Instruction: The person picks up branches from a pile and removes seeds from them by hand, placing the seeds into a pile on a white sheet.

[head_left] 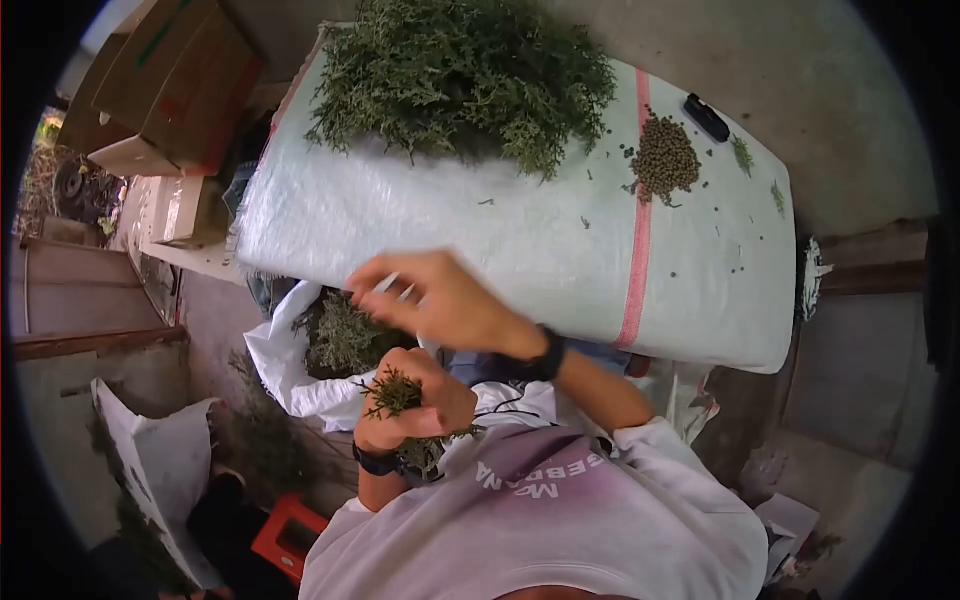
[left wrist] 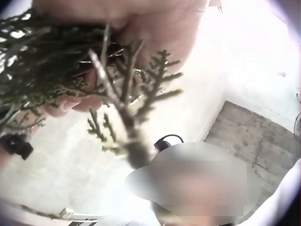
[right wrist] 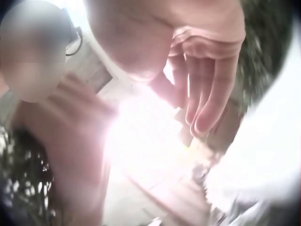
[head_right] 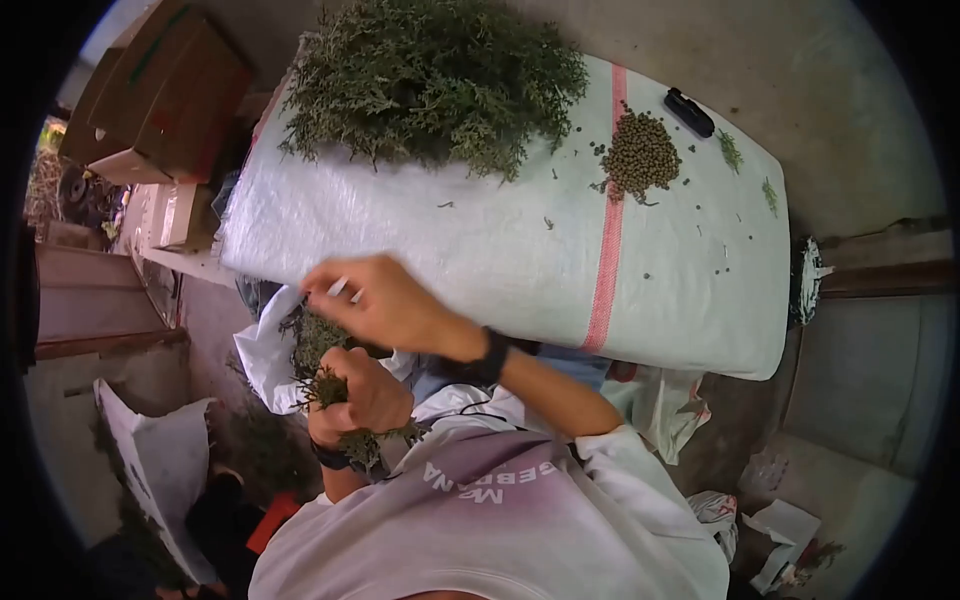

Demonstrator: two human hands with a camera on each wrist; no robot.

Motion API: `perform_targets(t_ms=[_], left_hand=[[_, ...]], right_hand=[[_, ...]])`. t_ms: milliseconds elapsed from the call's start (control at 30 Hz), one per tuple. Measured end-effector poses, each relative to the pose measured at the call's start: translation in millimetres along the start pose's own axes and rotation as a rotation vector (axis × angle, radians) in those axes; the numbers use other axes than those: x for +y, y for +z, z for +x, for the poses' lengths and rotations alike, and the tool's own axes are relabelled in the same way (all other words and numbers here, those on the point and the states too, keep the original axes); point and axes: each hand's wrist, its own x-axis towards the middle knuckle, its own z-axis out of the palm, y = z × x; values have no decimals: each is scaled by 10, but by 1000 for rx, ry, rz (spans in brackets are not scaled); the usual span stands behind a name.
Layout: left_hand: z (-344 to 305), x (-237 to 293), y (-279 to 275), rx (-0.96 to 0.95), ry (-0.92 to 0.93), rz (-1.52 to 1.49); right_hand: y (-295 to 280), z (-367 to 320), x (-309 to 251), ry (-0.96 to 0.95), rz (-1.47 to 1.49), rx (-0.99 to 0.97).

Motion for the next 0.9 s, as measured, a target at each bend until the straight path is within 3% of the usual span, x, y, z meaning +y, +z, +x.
perform_targets(t_ms=[67, 133, 200, 267, 333, 400, 467, 500, 600, 767, 900], left_hand=[[130, -25, 15, 157, 110, -178], [279, -53, 1, 234, 174, -268], [503, -55, -103, 353, 62, -43], [707, -75, 11, 430, 25, -42], [874, -63, 90, 630, -26, -48], [953, -97, -27, 609, -11, -20], [1057, -190, -123, 571, 27, -18], [1155, -221, -105, 559, 12, -14], [1444, -373, 36, 564, 60, 60], [1781, -493, 208, 482, 17, 172], [1844, -637, 177, 517, 50, 267]], right_hand=[[-554, 34, -215, -96, -352, 453], [-978, 122, -472, -153, -995, 664], [-1171, 398, -339, -247, -1150, 701], [-1267, 400, -243, -341, -1312, 748], [-1257, 339, -184, -384, -1226, 760], [-1208, 154, -190, -402, -1164, 789], [-1235, -238, -264, -252, -750, 866], [-1291, -335, -245, -246, -751, 885], [-1395, -700, -121, -258, -355, 930], [-1381, -934, -78, -281, -134, 1030], [-1304, -1142, 33, -110, 210, 881]])
